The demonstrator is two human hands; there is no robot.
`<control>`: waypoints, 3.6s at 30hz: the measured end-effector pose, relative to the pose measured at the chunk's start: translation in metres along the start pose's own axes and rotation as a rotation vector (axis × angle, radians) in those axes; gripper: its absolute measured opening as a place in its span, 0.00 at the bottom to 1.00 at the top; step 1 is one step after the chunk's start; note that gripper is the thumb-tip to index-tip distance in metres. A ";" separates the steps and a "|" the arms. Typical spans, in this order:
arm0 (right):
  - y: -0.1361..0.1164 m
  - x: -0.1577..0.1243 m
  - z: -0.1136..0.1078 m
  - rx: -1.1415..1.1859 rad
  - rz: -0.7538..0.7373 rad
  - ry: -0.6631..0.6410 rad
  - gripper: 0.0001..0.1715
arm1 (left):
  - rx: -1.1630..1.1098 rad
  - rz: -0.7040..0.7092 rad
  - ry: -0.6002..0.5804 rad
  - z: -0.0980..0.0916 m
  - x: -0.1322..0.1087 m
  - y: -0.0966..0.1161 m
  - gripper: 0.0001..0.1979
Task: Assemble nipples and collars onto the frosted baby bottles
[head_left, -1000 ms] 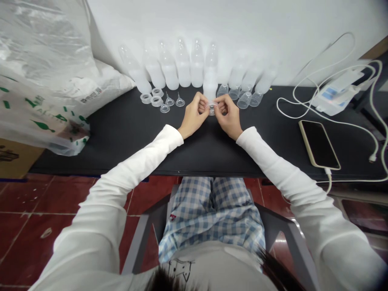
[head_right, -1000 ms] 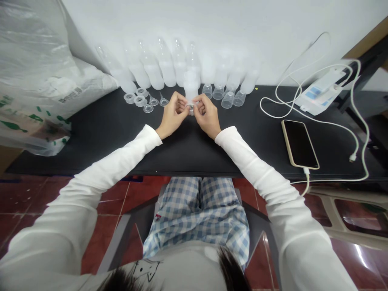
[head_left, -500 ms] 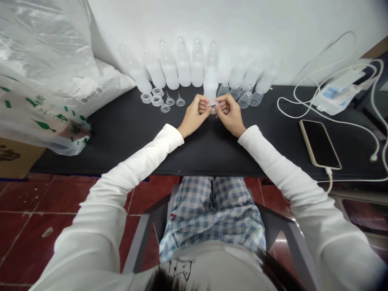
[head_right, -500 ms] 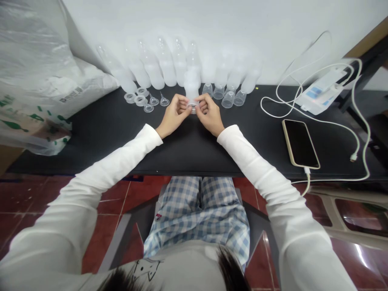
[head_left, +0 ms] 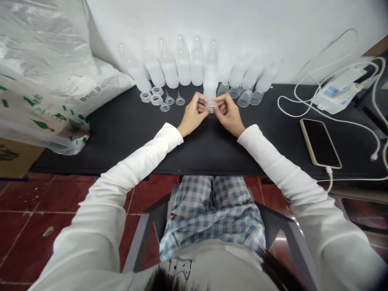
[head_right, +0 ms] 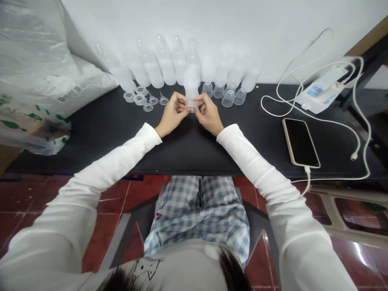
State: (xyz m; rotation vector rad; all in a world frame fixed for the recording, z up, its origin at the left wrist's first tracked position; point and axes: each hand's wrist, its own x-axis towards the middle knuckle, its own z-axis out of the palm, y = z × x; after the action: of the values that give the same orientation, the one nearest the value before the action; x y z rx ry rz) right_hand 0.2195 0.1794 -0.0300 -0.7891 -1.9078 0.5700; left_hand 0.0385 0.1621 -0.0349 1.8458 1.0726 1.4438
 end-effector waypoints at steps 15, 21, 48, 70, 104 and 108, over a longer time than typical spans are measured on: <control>0.002 0.001 0.000 -0.010 0.018 0.045 0.28 | -0.030 -0.009 -0.012 0.003 0.000 -0.003 0.21; -0.001 0.001 0.005 0.002 0.017 0.043 0.29 | -0.003 0.021 -0.050 0.003 -0.002 0.001 0.24; -0.009 0.000 -0.001 0.017 0.009 -0.011 0.28 | -0.047 -0.042 -0.010 0.001 -0.001 -0.005 0.23; -0.016 0.000 0.000 -0.007 0.002 0.037 0.33 | -0.071 -0.011 0.014 -0.001 -0.001 0.006 0.25; -0.003 -0.001 0.003 0.061 -0.036 0.021 0.25 | 0.026 0.029 0.015 0.001 -0.004 0.007 0.25; -0.004 -0.001 0.004 0.063 -0.040 0.030 0.24 | 0.042 0.053 0.003 0.002 -0.005 0.009 0.24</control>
State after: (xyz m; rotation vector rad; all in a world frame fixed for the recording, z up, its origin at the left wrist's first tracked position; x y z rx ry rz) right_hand 0.2154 0.1758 -0.0302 -0.7141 -1.8655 0.5875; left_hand 0.0420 0.1534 -0.0302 1.9149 1.0703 1.4651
